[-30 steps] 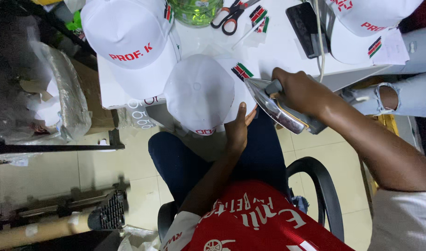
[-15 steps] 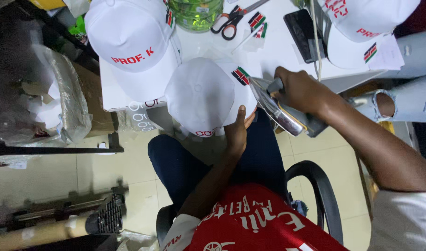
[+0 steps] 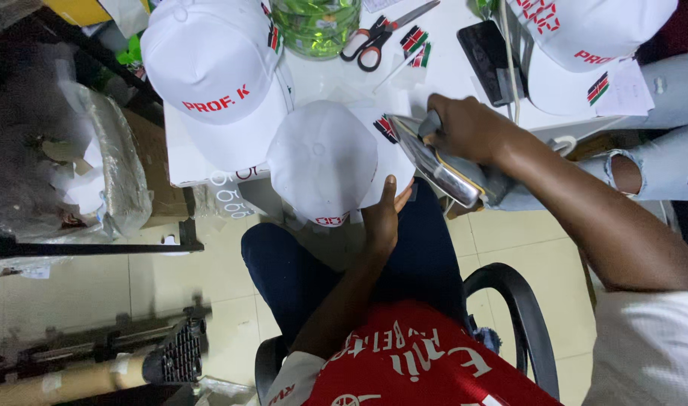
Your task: The person places a small flag sticker onto a white cap and uses a handheld iron to press it into place. They repeat this process, ironing the sticker on the same cap multiple times to ensure it adheres properly.
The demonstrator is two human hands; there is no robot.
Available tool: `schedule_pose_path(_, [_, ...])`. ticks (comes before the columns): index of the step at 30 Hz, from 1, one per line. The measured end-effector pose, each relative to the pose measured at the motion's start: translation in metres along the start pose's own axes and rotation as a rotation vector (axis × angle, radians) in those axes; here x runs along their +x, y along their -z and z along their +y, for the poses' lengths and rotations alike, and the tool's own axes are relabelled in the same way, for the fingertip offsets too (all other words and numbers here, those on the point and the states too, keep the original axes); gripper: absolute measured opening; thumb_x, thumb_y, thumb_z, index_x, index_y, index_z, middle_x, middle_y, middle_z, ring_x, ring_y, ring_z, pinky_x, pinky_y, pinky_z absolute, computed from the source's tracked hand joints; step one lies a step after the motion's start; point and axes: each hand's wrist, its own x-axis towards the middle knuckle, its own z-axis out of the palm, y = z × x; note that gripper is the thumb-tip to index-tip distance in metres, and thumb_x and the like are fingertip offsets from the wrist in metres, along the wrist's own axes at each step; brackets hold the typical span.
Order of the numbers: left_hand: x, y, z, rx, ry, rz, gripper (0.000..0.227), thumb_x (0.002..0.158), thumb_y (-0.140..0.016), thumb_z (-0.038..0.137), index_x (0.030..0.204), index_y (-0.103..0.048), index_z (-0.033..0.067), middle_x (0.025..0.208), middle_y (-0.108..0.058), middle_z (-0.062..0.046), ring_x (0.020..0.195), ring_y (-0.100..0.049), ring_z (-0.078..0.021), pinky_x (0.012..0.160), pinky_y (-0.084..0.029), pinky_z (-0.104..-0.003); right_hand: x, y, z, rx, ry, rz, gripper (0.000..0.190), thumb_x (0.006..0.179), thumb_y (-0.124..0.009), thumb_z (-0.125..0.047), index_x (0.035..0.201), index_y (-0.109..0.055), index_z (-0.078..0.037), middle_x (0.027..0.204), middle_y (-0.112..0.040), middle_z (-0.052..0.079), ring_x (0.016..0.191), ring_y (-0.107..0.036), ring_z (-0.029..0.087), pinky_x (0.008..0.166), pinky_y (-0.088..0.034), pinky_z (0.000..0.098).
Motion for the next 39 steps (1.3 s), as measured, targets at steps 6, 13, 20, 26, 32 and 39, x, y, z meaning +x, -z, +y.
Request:
schedule_pose_path(6, [0.004, 0.006, -0.014, 0.004, 0.006, 0.017, 0.07, 0.101, -0.061, 0.031, 0.153, -0.028, -0.0022, 0.15, -0.04, -0.031, 0.128, -0.053, -0.0454, 0.111, -0.045, -0.056, -0.013, -0.004, 0.001, -0.009, -0.045, -0.02, 0.04, 0.092, -0.065, -0.02, 0.128, -0.055, -0.008, 0.102, -0.07, 0.037, 0.099, -0.066, 0.058, 0.083, -0.054, 0.0658])
schedule_pose_path(13, [-0.009, -0.01, 0.017, 0.037, 0.031, 0.004, 0.061, 0.104, -0.055, 0.029, 0.15, -0.034, -0.0052, 0.141, -0.05, -0.033, 0.126, -0.054, -0.0448, 0.113, -0.045, -0.053, 0.012, -0.001, -0.006, 0.017, 0.068, -0.003, 0.044, 0.092, -0.063, -0.017, 0.135, -0.053, -0.01, 0.101, -0.07, 0.034, 0.094, -0.068, 0.056, 0.078, -0.055, 0.065])
schedule_pose_path(20, [-0.014, -0.019, 0.031, 0.037, 0.051, 0.019, 0.066, 0.102, -0.058, 0.034, 0.151, -0.032, -0.0034, 0.143, -0.048, -0.033, 0.128, -0.053, -0.0445, 0.114, -0.043, -0.054, -0.012, -0.003, -0.005, 0.019, 0.032, -0.078, 0.047, 0.093, -0.061, -0.014, 0.138, -0.05, -0.008, 0.1, -0.069, 0.037, 0.094, -0.068, 0.057, 0.078, -0.056, 0.0653])
schedule_pose_path(26, [-0.013, -0.02, 0.026, 0.022, 0.024, 0.025, 0.065, 0.101, -0.061, 0.034, 0.147, -0.038, -0.0051, 0.141, -0.05, -0.034, 0.127, -0.054, -0.0429, 0.113, -0.045, -0.053, 0.01, -0.002, -0.011, 0.008, 0.079, -0.062, 0.045, 0.094, -0.063, -0.018, 0.136, -0.052, -0.008, 0.103, -0.068, 0.037, 0.094, -0.067, 0.057, 0.08, -0.055, 0.0669])
schedule_pose_path(32, [-0.014, -0.018, 0.024, 0.034, 0.035, 0.043, 0.057, 0.103, -0.058, 0.03, 0.144, -0.042, -0.0059, 0.138, -0.053, -0.034, 0.125, -0.057, -0.0413, 0.112, -0.047, -0.05, 0.004, -0.001, -0.013, -0.023, 0.067, -0.066, 0.049, 0.093, -0.063, -0.018, 0.14, -0.05, -0.01, 0.103, -0.069, 0.036, 0.096, -0.067, 0.057, 0.078, -0.057, 0.0659])
schedule_pose_path(39, [0.0, -0.004, 0.002, 0.025, 0.012, 0.028, 0.062, 0.102, -0.06, 0.031, 0.148, -0.037, -0.0041, 0.141, -0.049, -0.034, 0.127, -0.054, -0.044, 0.112, -0.045, -0.055, -0.006, 0.009, -0.02, 0.01, 0.007, -0.085, 0.044, 0.095, -0.062, -0.017, 0.136, -0.053, -0.005, 0.101, -0.07, 0.035, 0.092, -0.07, 0.052, 0.078, -0.057, 0.065])
